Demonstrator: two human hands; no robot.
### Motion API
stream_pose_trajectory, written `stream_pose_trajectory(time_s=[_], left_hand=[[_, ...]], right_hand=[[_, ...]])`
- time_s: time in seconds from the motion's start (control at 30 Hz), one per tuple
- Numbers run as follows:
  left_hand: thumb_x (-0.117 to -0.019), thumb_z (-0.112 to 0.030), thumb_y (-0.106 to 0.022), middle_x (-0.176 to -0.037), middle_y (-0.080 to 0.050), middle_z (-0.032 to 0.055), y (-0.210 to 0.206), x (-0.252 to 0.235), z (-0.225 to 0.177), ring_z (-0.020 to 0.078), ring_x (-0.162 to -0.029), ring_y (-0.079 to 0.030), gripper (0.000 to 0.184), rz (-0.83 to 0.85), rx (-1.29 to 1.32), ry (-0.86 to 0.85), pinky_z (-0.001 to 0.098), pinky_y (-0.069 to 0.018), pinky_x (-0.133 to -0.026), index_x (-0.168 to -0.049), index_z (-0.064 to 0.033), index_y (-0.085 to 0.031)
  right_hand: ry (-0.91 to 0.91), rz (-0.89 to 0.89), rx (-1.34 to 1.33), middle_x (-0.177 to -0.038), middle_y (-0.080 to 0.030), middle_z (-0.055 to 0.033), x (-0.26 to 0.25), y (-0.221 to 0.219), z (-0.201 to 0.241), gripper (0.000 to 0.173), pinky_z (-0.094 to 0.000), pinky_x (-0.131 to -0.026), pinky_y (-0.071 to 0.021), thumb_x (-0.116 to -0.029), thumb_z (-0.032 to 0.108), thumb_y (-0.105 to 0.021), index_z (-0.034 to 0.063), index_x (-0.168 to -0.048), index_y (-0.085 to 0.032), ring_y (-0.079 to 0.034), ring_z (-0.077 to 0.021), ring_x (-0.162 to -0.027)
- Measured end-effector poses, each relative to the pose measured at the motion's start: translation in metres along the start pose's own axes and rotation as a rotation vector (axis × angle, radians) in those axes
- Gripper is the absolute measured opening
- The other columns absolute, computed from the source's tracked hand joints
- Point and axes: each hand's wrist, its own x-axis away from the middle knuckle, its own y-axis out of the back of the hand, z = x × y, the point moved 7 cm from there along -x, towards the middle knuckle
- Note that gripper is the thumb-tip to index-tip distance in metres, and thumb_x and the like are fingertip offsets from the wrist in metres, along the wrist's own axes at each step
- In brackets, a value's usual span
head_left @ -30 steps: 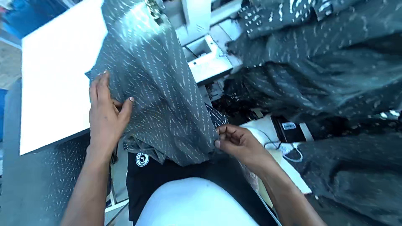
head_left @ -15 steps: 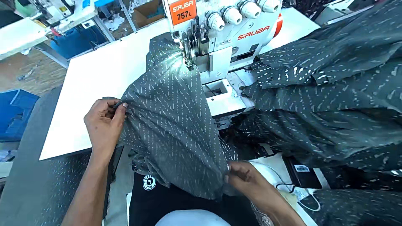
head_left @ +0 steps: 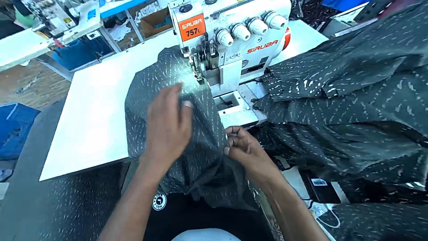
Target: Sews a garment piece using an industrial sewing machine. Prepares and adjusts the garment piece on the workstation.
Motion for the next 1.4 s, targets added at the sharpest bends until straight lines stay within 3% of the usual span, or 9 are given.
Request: stream_pose_trajectory(time_s=[0.27, 0.6, 0.77, 0.9, 1.03, 1.13, 1.2, 1.3, 1.4], left_hand=[[-0.1064, -0.049, -0.029, -0.164, -0.036, 0.0122, -0.05, -0.058, 0.034, 0.0314, -0.154, -0.027, 0.065, 0.157, -0.108, 0.015, 0.0603, -0.0229, -0.122, -0.156, -0.0083, -0.042], [-0.1042, -0.054, -0.027, -0.17, -0.023, 0.0107, -0.06, -0.138, 0.076, 0.032, -0.158, -0.016, 0.072, 0.224, -0.153, 0.101, 0.0645, -0.0188, -0.122, -0.16, -0.0097, -0.034], [-0.1055, -0.042, -0.039, -0.156, -0.043, 0.0229, -0.042, -0.159, 0.094, 0.0358, -0.146, -0.041, 0.061, -0.014, 0.009, 0.133, 0.0554, -0.0345, -0.119, -0.15, -0.0006, -0.047], [-0.109, -0.03, -0.045, -0.15, -0.048, 0.0215, 0.002, -0.047, 0.058, 0.0274, -0.137, -0.05, 0.052, -0.228, 0.209, -0.051, 0.0431, -0.0453, -0.113, -0.149, 0.0031, -0.042], [-0.0989, -0.024, -0.066, -0.114, -0.062, 0.0058, -0.019, 0.158, 0.097, 0.0099, -0.096, -0.063, 0.041, -0.31, 0.543, 0.337, 0.0282, -0.0567, -0.083, -0.128, 0.0022, -0.053], [-0.0793, -0.04, -0.081, -0.148, -0.047, 0.0233, -0.064, 0.238, 0.14, 0.0253, -0.126, -0.056, 0.1, -0.173, 0.471, 0.722, 0.0386, -0.0538, -0.097, -0.153, 0.006, -0.032], [-0.062, -0.059, -0.089, -0.161, -0.03, 0.0302, -0.094, 0.233, 0.157, 0.0356, -0.146, -0.039, 0.139, -0.058, 0.345, 0.683, 0.0493, -0.0399, -0.118, -0.159, 0.0065, -0.015], [-0.0722, -0.029, -0.091, -0.129, -0.065, 0.0191, -0.118, 0.197, 0.166, 0.0209, -0.12, -0.065, 0.087, -0.093, 0.454, 0.684, 0.0391, -0.0543, -0.105, -0.139, 0.0072, -0.049], [-0.0887, -0.01, -0.071, -0.115, -0.071, 0.0112, -0.097, 0.185, 0.154, 0.0156, -0.106, -0.069, 0.043, 0.077, 0.829, 0.687, 0.0356, -0.059, -0.095, -0.127, 0.0057, -0.059]], right_hand=[[0.097, -0.063, -0.014, -0.076, -0.062, -0.0031, -0.047, -0.009, 0.031, 0.035, -0.0266, -0.055, -0.0524, -0.0921, 0.004, -0.06, 0.0094, -0.126, -0.053, -0.059, -0.0105, -0.06], [0.181, -0.219, 0.077, -0.083, -0.067, -0.0057, -0.108, -0.015, 0.07, 0.038, -0.0313, -0.059, -0.0554, -0.0936, 0.011, -0.062, 0.0075, -0.13, -0.052, -0.064, -0.0139, -0.065], [0.209, -0.327, 0.161, -0.079, -0.068, -0.0039, -0.114, -0.014, 0.07, 0.036, -0.0335, -0.058, -0.0552, -0.0949, 0.018, -0.063, 0.0089, -0.129, -0.054, -0.064, -0.0143, -0.063], [0.174, -0.113, 0.255, -0.082, -0.07, -0.0046, -0.07, -0.004, 0.058, 0.039, -0.0351, -0.061, -0.059, -0.1003, 0.03, -0.063, 0.0095, -0.132, -0.053, -0.068, -0.0154, -0.066], [-0.04, 0.441, 0.152, -0.093, -0.076, 0.0019, -0.003, 0.029, 0.016, 0.028, -0.026, -0.072, -0.0619, -0.0909, 0.033, -0.076, 0.0155, -0.113, -0.072, -0.071, -0.0068, -0.08], [-0.1, 0.494, 0.673, -0.081, -0.07, 0.0057, 0.006, 0.045, -0.007, 0.017, -0.0324, -0.069, -0.057, -0.0921, 0.033, -0.072, 0.0181, -0.098, -0.073, -0.066, -0.0058, -0.074], [-0.008, 0.508, 0.633, -0.078, -0.071, 0.0074, 0.004, 0.034, 0.005, 0.014, -0.0284, -0.065, -0.0579, -0.0903, 0.03, -0.073, 0.017, -0.094, -0.074, -0.067, -0.0033, -0.07], [0.119, 0.51, 0.285, -0.092, -0.076, 0.0033, -0.006, 0.009, 0.026, 0.016, -0.0253, -0.075, -0.0626, -0.0889, 0.011, -0.075, 0.0105, -0.105, -0.073, -0.072, -0.005, -0.082], [0.101, 0.465, 0.503, -0.086, -0.073, 0.0074, 0.0, 0.015, 0.025, 0.023, -0.0289, -0.069, -0.0606, -0.084, 0.026, -0.077, 0.0164, -0.104, -0.073, -0.068, -0.0031, -0.077]])
